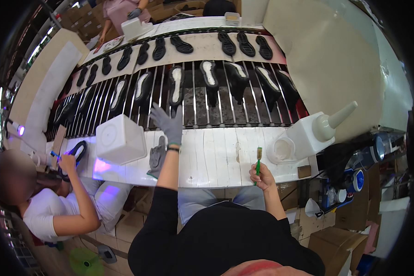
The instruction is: Applying glue or adhesive to the sole and edges of black shoes using a green brush.
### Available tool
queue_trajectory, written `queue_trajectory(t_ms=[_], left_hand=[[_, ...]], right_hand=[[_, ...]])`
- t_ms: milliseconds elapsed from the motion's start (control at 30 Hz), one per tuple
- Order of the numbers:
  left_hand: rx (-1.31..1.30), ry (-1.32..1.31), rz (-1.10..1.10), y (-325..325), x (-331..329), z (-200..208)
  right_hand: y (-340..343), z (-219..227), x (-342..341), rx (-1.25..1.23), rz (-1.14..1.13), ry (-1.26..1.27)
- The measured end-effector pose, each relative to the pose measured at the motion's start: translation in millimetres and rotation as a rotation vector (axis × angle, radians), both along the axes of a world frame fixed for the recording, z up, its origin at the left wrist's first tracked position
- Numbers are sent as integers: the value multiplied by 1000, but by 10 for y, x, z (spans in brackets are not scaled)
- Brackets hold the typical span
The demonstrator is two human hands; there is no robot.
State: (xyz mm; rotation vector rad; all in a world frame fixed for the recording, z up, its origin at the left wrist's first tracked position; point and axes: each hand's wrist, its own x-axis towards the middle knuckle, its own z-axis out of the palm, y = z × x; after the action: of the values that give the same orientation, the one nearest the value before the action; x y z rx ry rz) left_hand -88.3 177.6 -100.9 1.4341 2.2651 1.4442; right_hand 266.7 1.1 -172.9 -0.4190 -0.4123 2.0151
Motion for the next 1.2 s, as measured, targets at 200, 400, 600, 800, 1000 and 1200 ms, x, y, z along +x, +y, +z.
queue_trajectory(t_ms=[200, 400, 600, 800, 1000, 1200], left_hand=[[22, -14, -286, -835, 561, -525], [-38, -141, -285, -964, 711, -500], [61, -118, -385, -1006, 728, -358], [153, -152, -458, -1000, 774, -287], [129, -210, -487, -1025, 749, -307], [179, -292, -627, -1007, 742, -320]], right_hand=[[610, 701, -251, 120, 133, -680], [2379, 1053, -425, 360, -467, -1450], [3491, 880, -479, 261, -494, -1854], [3639, 740, -633, 168, -520, -1991], [3504, 1030, -473, 213, -484, -2041], [2498, 1730, -88, 372, -408, -1303]])
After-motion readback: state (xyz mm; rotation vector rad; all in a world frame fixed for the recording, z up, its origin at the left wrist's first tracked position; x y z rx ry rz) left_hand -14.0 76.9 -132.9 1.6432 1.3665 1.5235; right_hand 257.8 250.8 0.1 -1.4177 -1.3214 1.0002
